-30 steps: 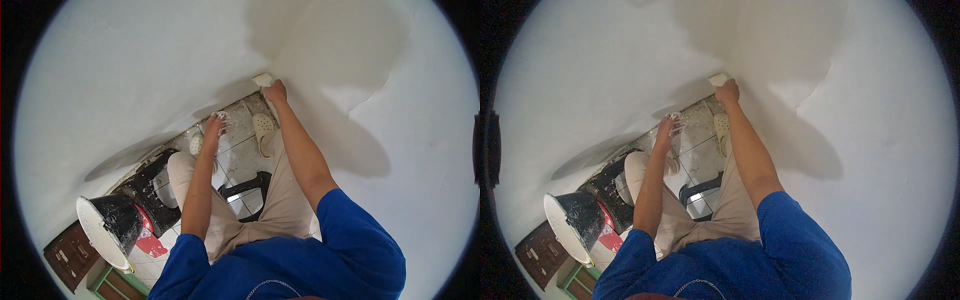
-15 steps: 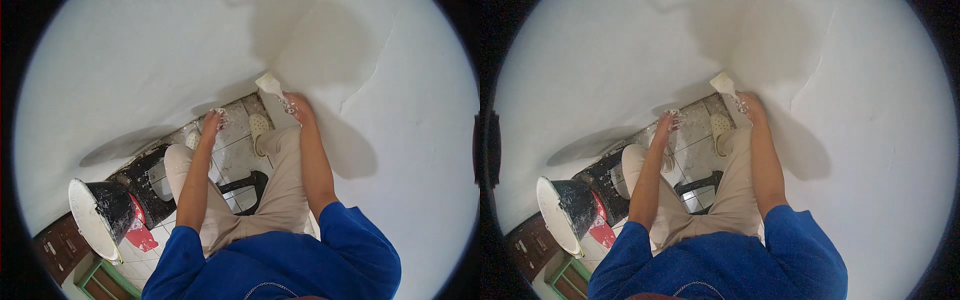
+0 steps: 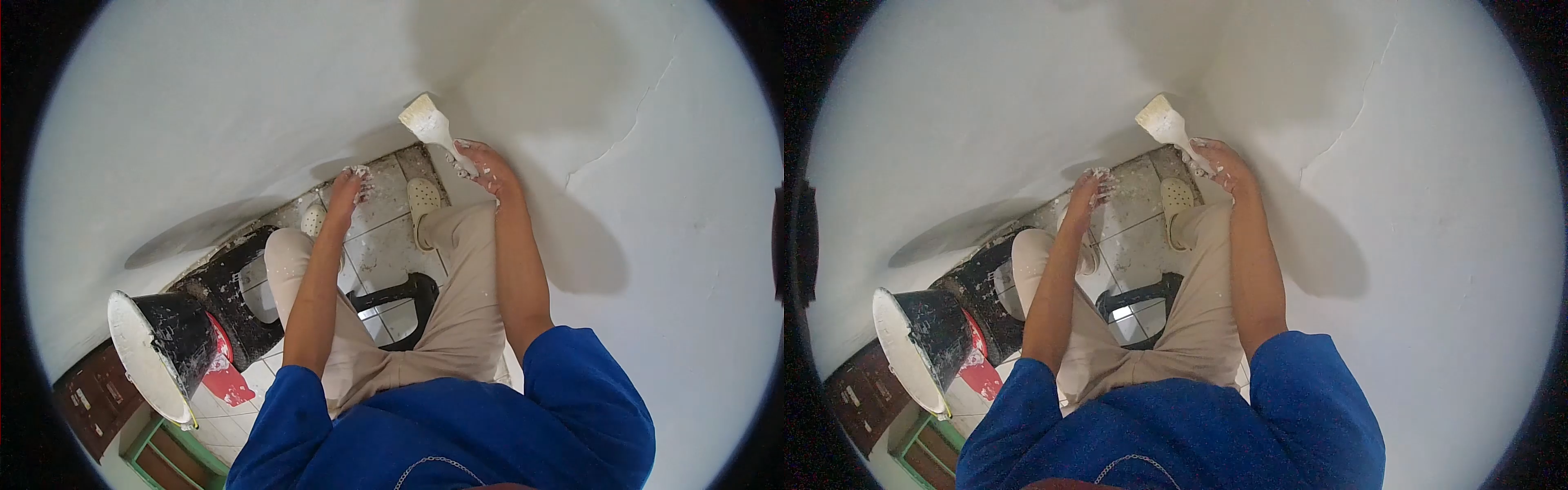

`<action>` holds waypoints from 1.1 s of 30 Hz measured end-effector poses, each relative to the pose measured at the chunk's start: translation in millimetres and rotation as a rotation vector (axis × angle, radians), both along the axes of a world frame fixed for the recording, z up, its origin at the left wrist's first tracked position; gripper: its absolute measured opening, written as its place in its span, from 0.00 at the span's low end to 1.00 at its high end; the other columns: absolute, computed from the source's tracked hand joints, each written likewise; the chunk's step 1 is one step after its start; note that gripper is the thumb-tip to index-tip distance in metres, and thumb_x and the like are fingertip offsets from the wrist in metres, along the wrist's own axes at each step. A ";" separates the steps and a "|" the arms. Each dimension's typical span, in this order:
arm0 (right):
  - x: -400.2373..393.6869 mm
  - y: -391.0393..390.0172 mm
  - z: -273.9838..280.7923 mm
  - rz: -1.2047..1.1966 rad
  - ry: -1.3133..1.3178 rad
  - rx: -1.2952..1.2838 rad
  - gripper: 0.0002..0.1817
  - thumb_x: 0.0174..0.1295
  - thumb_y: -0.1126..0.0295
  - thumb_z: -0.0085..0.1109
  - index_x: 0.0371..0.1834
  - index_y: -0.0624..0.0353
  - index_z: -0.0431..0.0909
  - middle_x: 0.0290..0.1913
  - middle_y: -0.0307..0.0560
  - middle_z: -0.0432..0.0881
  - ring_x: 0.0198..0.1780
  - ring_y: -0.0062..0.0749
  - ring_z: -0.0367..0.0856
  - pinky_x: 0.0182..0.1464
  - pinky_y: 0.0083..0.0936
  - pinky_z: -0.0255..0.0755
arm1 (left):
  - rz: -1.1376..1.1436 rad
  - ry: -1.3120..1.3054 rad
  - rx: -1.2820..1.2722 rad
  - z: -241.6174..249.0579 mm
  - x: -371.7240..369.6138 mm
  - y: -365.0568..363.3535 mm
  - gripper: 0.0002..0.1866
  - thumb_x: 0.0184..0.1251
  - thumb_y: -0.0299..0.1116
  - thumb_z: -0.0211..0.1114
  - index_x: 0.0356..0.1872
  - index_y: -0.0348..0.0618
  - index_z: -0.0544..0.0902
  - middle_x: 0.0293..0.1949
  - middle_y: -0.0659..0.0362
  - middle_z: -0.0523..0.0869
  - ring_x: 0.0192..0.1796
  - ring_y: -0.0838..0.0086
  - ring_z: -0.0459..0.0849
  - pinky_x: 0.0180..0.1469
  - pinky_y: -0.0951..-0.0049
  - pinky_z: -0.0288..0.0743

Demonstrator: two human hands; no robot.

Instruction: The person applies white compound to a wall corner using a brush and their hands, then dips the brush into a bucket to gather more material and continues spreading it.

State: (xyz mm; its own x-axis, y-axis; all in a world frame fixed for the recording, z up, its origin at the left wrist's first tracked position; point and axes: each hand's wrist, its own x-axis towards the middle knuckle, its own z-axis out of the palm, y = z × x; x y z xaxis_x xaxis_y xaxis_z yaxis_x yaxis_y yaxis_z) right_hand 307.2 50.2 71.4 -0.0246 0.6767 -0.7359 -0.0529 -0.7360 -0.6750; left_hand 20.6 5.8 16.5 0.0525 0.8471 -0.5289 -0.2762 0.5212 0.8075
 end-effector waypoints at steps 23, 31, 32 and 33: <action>2.8 33.5 -94.9 0.061 -0.432 0.163 0.08 0.46 0.71 0.62 0.20 0.62 0.74 0.17 0.41 0.72 0.15 0.21 0.66 0.16 0.20 0.56 | -0.012 0.031 -0.002 9.1 5.3 -0.9 0.16 0.59 0.34 0.49 0.46 0.36 0.70 0.35 0.60 0.76 0.34 0.78 0.74 0.33 0.76 0.69; -39.4 47.5 -90.8 0.329 -0.868 0.205 0.12 0.44 0.73 0.57 0.28 0.73 0.76 0.28 0.58 0.79 0.31 0.42 0.80 0.33 0.32 0.72 | -0.149 0.036 -0.042 -22.6 -4.7 3.7 0.27 0.59 0.44 0.53 0.58 0.42 0.63 0.50 0.57 0.75 0.47 0.69 0.76 0.48 0.67 0.69; -45.1 49.7 -83.2 0.280 -0.888 0.249 0.15 0.45 0.71 0.56 0.33 0.72 0.75 0.32 0.59 0.79 0.35 0.45 0.79 0.38 0.34 0.72 | -0.152 0.043 -0.052 -22.3 -4.6 3.5 0.27 0.59 0.43 0.53 0.58 0.42 0.63 0.50 0.57 0.76 0.47 0.69 0.77 0.48 0.67 0.69; -50.6 52.1 -71.6 0.230 -0.907 0.293 0.17 0.47 0.69 0.56 0.39 0.71 0.74 0.36 0.60 0.79 0.39 0.48 0.78 0.42 0.36 0.71 | -0.139 0.041 -0.043 -21.9 -4.2 2.7 0.27 0.59 0.44 0.53 0.57 0.42 0.63 0.50 0.57 0.76 0.47 0.69 0.77 0.48 0.68 0.69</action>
State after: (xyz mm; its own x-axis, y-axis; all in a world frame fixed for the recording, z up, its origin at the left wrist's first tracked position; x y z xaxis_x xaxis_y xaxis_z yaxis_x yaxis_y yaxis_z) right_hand 256.6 102.3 -0.2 0.3130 0.8851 -0.3443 0.7002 -0.4600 -0.5460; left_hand 16.4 8.4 -5.4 0.1447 0.8095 -0.5691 -0.1661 0.5868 0.7925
